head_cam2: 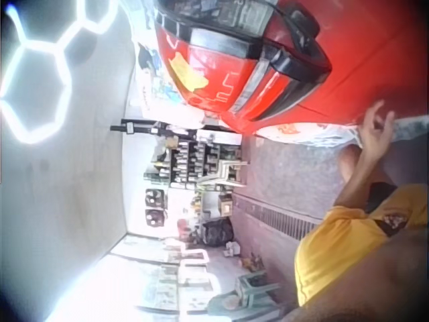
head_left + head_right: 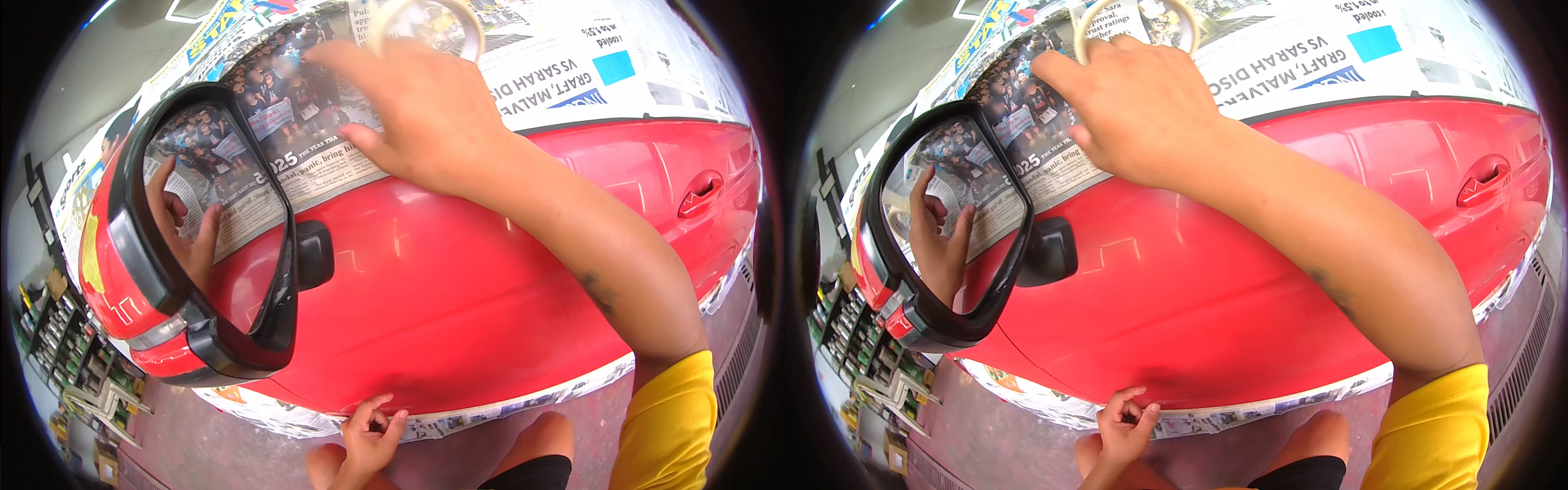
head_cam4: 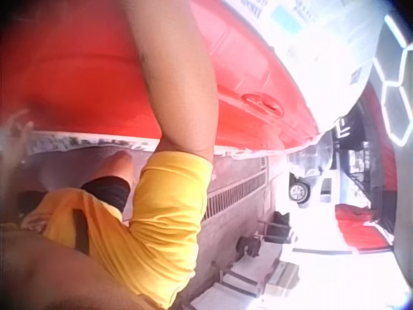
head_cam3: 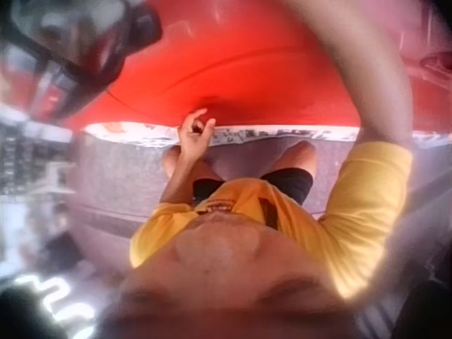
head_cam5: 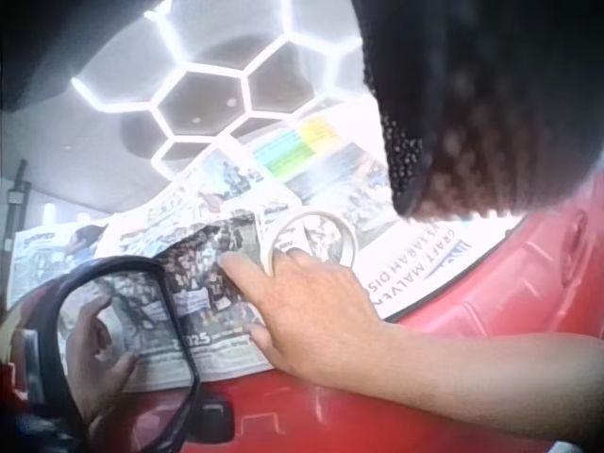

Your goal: The person applies newspaper sheets to the hood and side of a red car using masking tape. They carefully smooth the paper over the vehicle's surface and secure it with tape, covering the paint and side mirror.

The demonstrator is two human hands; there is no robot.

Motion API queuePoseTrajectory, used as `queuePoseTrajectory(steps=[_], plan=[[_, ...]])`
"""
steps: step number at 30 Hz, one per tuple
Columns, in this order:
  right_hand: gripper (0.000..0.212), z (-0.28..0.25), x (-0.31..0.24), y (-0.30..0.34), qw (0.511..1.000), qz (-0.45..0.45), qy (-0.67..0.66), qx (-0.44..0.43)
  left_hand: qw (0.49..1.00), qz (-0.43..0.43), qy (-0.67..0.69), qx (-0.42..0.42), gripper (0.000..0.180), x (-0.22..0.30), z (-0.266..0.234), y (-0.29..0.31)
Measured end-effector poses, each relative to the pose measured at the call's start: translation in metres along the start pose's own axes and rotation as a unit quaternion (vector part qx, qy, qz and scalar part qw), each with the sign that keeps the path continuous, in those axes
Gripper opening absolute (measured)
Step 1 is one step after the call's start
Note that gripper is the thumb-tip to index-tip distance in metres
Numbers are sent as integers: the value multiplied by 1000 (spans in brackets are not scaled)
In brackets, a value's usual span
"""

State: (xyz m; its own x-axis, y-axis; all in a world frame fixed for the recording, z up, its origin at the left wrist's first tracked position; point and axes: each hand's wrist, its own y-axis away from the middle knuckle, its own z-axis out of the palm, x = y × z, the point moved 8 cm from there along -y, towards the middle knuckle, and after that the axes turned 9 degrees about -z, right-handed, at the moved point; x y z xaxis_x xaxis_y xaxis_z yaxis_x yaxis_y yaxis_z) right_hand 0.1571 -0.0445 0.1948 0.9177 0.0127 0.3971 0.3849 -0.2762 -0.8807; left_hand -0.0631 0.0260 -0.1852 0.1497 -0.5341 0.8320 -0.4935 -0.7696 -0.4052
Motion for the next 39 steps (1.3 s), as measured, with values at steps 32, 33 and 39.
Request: queuePoseTrajectory(steps=[32,33,39], plan=[[11,-28,38,76,990,126,-7,-58,897,322,-183,241,9,190,-105,-67],[11,-30,38,76,991,126,-4,-54,872,358,-233,239,11,202,-96,-70],[14,-28,29,72,978,167,-113,-53,805,419,-378,182,39,216,-34,-99]])
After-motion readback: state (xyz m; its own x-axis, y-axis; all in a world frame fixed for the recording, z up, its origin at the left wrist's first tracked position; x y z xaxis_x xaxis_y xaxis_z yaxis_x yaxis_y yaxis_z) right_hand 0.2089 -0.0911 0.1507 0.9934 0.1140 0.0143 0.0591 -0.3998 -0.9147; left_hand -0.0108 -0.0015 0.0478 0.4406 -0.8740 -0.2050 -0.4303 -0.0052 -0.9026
